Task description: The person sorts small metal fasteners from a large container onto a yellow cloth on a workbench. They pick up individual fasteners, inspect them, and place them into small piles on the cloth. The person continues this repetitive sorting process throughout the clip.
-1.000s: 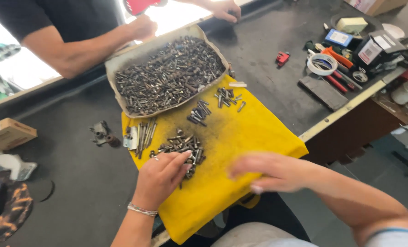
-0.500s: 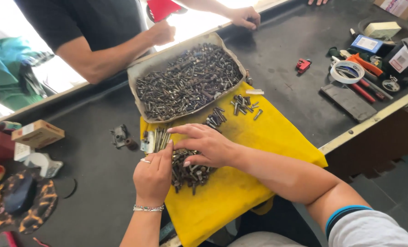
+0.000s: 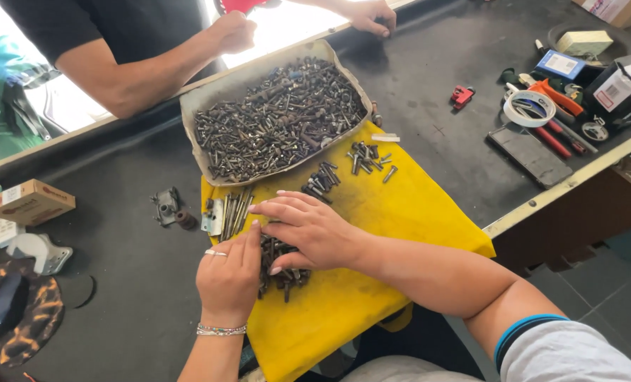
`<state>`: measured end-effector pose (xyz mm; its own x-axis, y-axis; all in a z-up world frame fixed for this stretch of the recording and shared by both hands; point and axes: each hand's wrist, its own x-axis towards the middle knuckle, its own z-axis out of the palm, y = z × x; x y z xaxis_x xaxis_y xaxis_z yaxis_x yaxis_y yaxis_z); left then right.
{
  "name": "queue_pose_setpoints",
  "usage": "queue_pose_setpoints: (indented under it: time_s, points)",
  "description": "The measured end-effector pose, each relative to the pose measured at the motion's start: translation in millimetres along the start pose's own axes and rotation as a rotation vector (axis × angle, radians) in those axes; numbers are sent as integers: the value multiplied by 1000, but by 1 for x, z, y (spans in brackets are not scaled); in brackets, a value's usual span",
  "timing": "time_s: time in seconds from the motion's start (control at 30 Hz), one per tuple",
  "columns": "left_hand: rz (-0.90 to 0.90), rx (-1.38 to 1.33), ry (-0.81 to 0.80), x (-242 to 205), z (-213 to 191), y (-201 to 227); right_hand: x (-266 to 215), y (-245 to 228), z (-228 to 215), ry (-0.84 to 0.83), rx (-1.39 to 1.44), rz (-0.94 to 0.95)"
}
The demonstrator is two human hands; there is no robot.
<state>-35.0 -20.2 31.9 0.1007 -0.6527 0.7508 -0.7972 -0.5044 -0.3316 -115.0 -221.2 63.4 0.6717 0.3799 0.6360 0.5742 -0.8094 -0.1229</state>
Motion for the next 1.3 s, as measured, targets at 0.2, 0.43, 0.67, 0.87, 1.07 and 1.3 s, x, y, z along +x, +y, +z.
queue_pose_setpoints:
  time_s: [0.2,0.43,0.67,0.87,1.07,1.3]
  points:
    - [-49,30,14,0,1,0,-5,3,11,-26,117,21]
    - [-176,-36,13,-20,16,-5,-11,0,19,-111,180,54]
    - [-231,22,59,-19,8,-9,-14,-8,20,-210,447,111]
    - [-307,-90,37,-17,8,-15,-6,-2,11,-155,800,268]
    - [-542,-267,50,-27,20,-28,-2,25,14,312,1815,335]
    - [-584,-379,-5,-20,14,-26,-7,42,-5,389,1987,446]
